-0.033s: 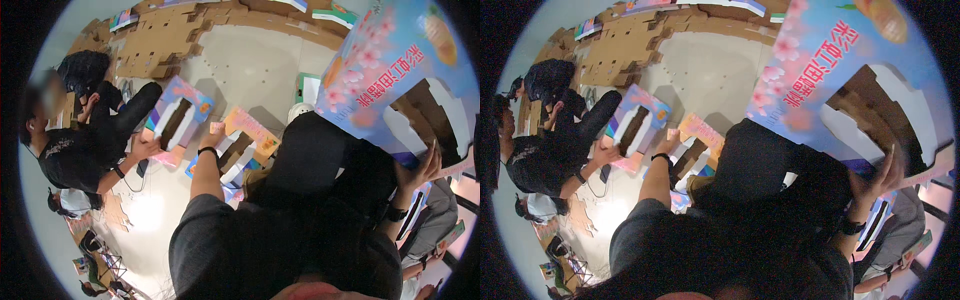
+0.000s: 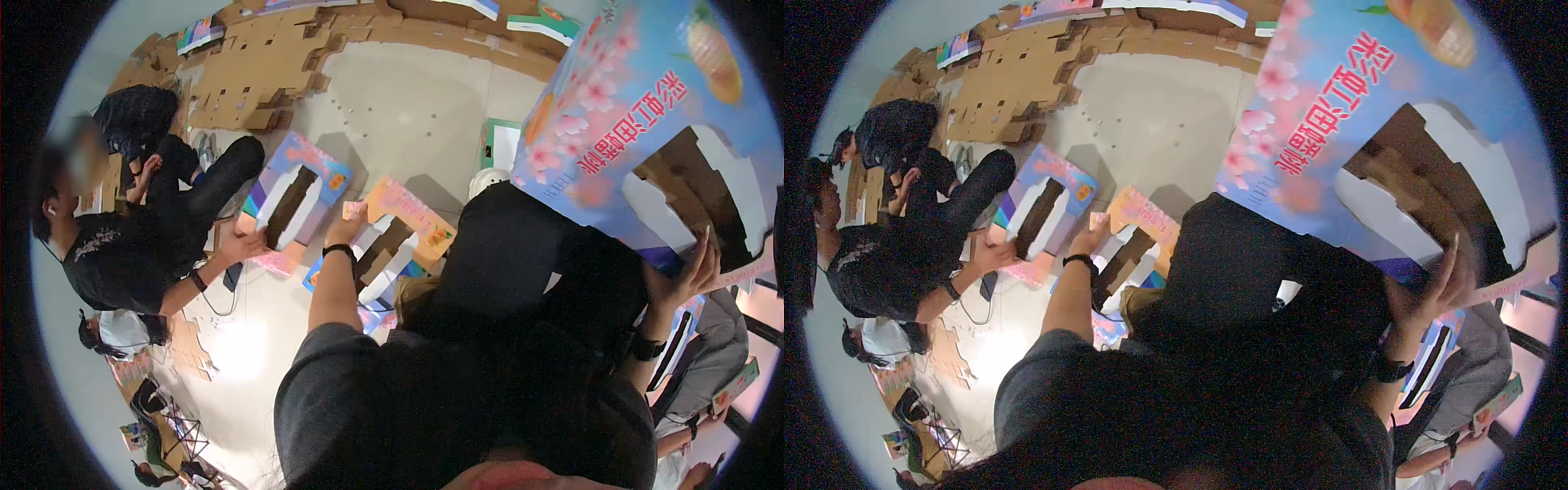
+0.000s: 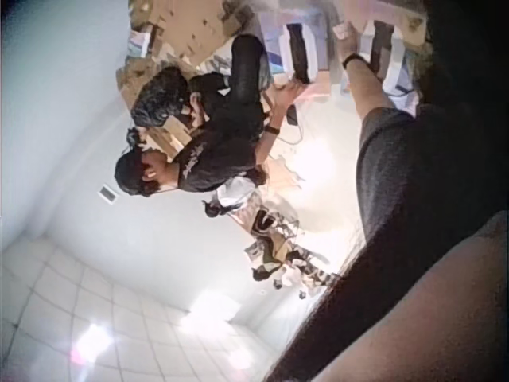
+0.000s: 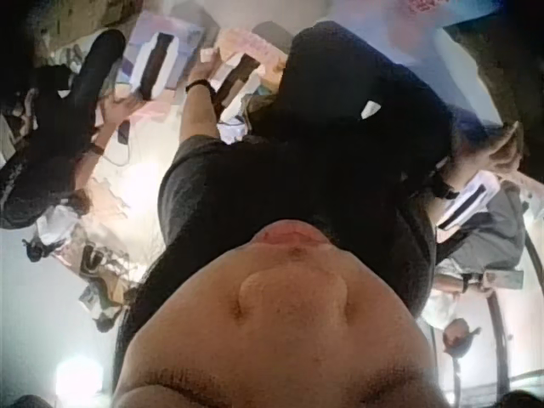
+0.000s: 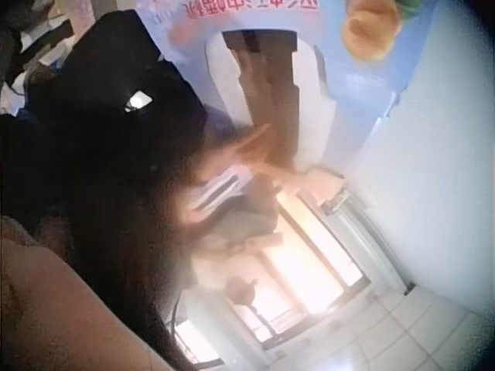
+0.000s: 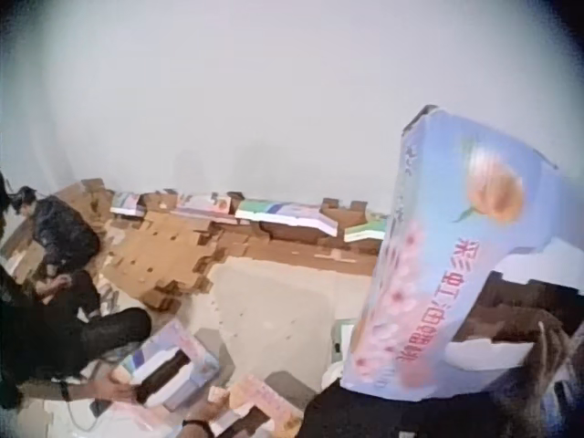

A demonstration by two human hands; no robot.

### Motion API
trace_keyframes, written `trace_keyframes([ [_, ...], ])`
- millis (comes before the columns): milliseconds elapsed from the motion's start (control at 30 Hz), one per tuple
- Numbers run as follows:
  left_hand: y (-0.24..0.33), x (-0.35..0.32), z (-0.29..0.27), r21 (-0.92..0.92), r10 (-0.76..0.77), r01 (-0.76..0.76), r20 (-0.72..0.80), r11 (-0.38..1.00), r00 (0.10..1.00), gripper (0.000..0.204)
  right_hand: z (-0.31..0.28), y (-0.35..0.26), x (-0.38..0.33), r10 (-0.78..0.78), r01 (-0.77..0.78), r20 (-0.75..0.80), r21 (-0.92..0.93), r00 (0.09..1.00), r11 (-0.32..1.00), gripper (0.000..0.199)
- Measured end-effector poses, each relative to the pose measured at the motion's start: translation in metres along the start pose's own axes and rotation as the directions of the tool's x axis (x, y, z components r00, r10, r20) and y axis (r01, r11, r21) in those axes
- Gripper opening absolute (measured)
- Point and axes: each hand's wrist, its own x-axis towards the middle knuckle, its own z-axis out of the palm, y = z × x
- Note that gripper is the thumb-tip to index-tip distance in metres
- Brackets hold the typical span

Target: Assembling and stacking cardboard fruit boxes.

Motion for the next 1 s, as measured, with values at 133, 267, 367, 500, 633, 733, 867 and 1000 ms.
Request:
trace_keyframes([
  [133,0.003,-0.063,0.015,0.324,0.531,-0.434,-0.333,0.841,0.779,0.069,-0.001,-0.001,-0.006,0.036,-0.036,0.027,-0.016,0.999,0.999,0.098],
  [267,-0.025,-0.108,0.051,0.275,0.676,-0.641,-0.5,0.716,0.541,0.04,-0.004,-0.003,-0.001,0.025,-0.024,0.023,-0.024,0.999,0.999,0.099],
  [367,-0.049,-0.097,0.066,-0.271,0.328,-0.344,-0.105,0.899,0.939,0.053,-0.003,-0.006,0.005,0.006,-0.006,-0.013,0.006,1.0,1.0,0.097],
  [500,-0.066,-0.06,0.088,-0.804,0.09,0.594,0.589,-0.036,0.803,0.066,-0.003,-0.007,0.002,0.059,-0.058,-0.012,0.04,0.998,0.998,0.098],
  [633,-0.066,-0.038,0.108,-0.841,0.013,0.332,0.361,-0.427,0.933,0.068,-0.002,-0.007,-0.006,0.106,-0.105,-0.003,0.061,0.994,0.993,0.105],
  [733,-0.057,-0.044,0.112,-0.855,-0.097,0.304,0.375,-0.421,0.922,0.067,-0.003,-0.004,-0.006,0.081,-0.081,-0.001,-0.003,0.997,0.997,0.098],
  [867,-0.045,-0.078,0.09,-0.956,-0.106,0.149,0.18,-0.253,0.978,0.075,-0.005,-0.007,-0.005,0.083,-0.084,-0.021,-0.05,0.996,0.995,0.095],
  [1000,-0.03,-0.108,0.022,-0.971,-0.251,-0.172,-0.127,-0.167,0.96,0.071,-0.006,-0.011,-0.006,0.103,-0.103,-0.013,-0.011,0.995,0.995,0.097],
])
